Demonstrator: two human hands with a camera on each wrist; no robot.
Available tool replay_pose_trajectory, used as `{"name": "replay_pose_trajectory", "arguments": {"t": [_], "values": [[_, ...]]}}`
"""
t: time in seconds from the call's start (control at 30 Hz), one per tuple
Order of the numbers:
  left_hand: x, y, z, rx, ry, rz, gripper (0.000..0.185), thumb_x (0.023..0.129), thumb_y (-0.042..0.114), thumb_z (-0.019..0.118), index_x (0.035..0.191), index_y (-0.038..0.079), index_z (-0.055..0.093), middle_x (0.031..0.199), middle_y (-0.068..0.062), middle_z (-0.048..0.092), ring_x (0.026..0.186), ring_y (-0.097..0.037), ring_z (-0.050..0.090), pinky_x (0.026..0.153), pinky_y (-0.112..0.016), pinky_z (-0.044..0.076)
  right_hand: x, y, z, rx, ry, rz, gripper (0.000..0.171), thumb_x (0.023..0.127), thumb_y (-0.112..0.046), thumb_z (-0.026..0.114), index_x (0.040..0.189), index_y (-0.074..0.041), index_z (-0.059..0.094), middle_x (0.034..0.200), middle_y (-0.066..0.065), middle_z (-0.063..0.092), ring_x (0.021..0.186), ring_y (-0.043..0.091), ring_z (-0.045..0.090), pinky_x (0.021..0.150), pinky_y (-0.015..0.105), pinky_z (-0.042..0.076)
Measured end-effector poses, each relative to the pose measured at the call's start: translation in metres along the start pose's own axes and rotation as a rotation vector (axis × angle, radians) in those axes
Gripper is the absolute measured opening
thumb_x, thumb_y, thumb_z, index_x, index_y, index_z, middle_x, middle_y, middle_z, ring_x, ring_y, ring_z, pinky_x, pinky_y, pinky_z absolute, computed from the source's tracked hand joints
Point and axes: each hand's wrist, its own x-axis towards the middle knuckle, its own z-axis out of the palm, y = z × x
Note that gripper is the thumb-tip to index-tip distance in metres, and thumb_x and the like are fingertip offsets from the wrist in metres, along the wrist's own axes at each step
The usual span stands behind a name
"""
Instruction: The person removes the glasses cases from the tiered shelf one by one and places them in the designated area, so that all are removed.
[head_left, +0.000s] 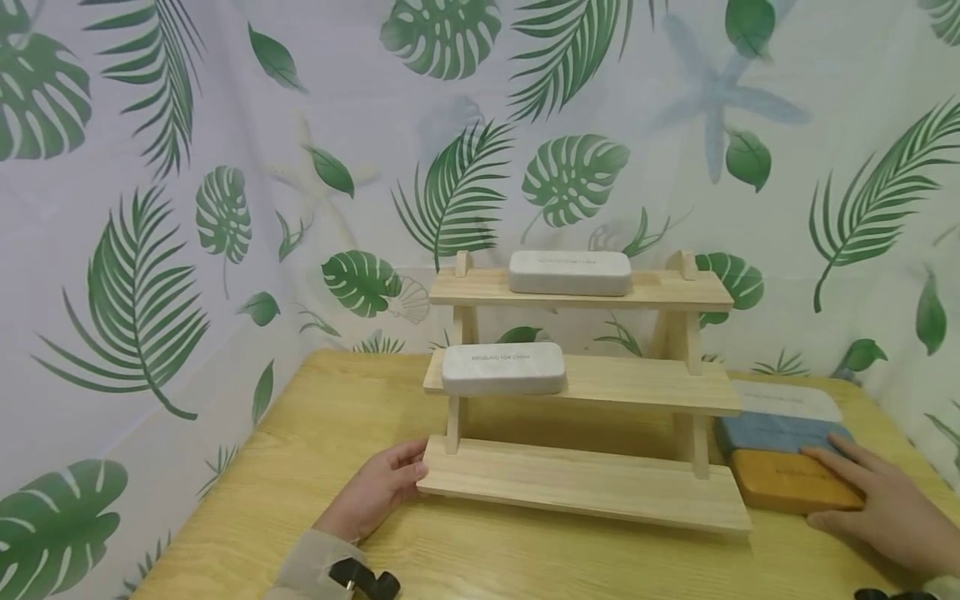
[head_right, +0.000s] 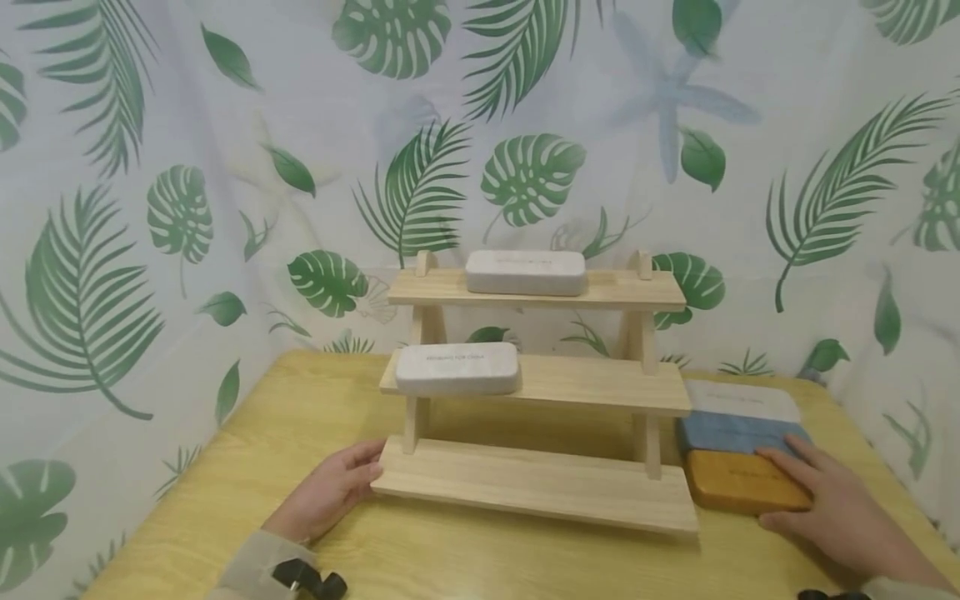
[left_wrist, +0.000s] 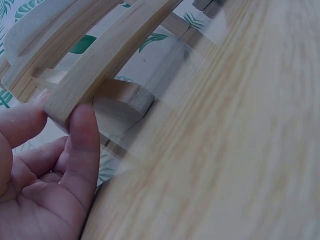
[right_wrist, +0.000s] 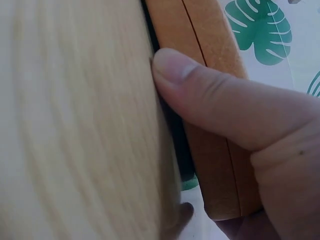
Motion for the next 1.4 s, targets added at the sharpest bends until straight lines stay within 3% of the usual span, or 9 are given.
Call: {"name": "replay_pose_trajectory", "arguments": {"t": [0.2, 0.47, 0.7, 0.9, 1.07, 1.4], "values": [[-0.001, 0.001, 0.0, 0.005, 0.012, -0.013, 0.067, 0.106, 0.019, 0.056, 0.157, -0.008, 0.022, 0.152, -0.024, 0.038, 0.121, -0.018, 0.052, 0.089, -0.03, 0.051, 0.006, 0.005, 0.002, 0.034, 0.003, -0.037, 0.108, 0.076, -0.059, 0.081, 0.152, 0.004, 0.037, 0.155, 0.043, 0.009, 0.127, 0.072, 0.02, 0.089, 0.081, 0.03], [-0.001, -0.001, 0.001, 0.009, 0.003, 0.003, 0.063, 0.107, 0.015, 0.054, 0.157, -0.008, 0.024, 0.143, -0.02, 0.049, 0.117, -0.02, 0.057, 0.088, -0.031, 0.052, 0.005, 0.004, 0.003, 0.01, 0.032, -0.039, 0.106, 0.079, -0.056, 0.081, 0.154, 0.002, 0.035, 0.155, 0.043, 0.012, 0.128, 0.071, 0.018, 0.09, 0.081, 0.026], [-0.002, 0.002, 0.0, 0.01, -0.011, 0.012, 0.064, 0.107, 0.016, 0.055, 0.157, -0.007, 0.024, 0.15, -0.024, 0.043, 0.121, -0.023, 0.056, 0.09, -0.033, 0.052, 0.005, -0.002, 0.009, 0.043, 0.099, -0.022, 0.099, 0.083, -0.049, 0.081, 0.156, 0.0, 0.034, 0.157, 0.039, 0.012, 0.133, 0.069, 0.013, 0.091, 0.081, 0.023], [-0.002, 0.001, 0.002, 0.0, -0.011, 0.004, 0.064, 0.106, 0.016, 0.056, 0.157, -0.006, 0.025, 0.153, -0.025, 0.04, 0.122, -0.024, 0.056, 0.091, -0.034, 0.052, 0.006, -0.004, 0.012, 0.076, 0.089, -0.008, 0.091, 0.089, -0.033, 0.079, 0.158, 0.0, 0.029, 0.158, 0.039, 0.008, 0.137, 0.068, 0.002, 0.094, 0.084, 0.017], [-0.001, 0.001, 0.003, 0.003, -0.022, 0.004, 0.064, 0.106, 0.016, 0.055, 0.158, -0.006, 0.024, 0.153, -0.025, 0.039, 0.122, -0.023, 0.056, 0.09, -0.033, 0.052, 0.004, -0.004, 0.015, 0.07, 0.132, 0.013, 0.084, 0.089, -0.018, 0.076, 0.157, 0.0, 0.03, 0.158, 0.04, 0.007, 0.138, 0.066, -0.007, 0.096, 0.085, 0.01], [-0.001, -0.001, 0.002, -0.005, -0.001, -0.004, 0.064, 0.106, 0.015, 0.056, 0.157, -0.006, 0.024, 0.151, -0.025, 0.041, 0.12, -0.023, 0.057, 0.09, -0.033, 0.052, 0.005, -0.008, 0.015, 0.064, 0.185, 0.039, 0.086, 0.088, -0.025, 0.079, 0.157, -0.001, 0.033, 0.155, 0.043, 0.011, 0.137, 0.068, -0.004, 0.098, 0.084, 0.006]]}}
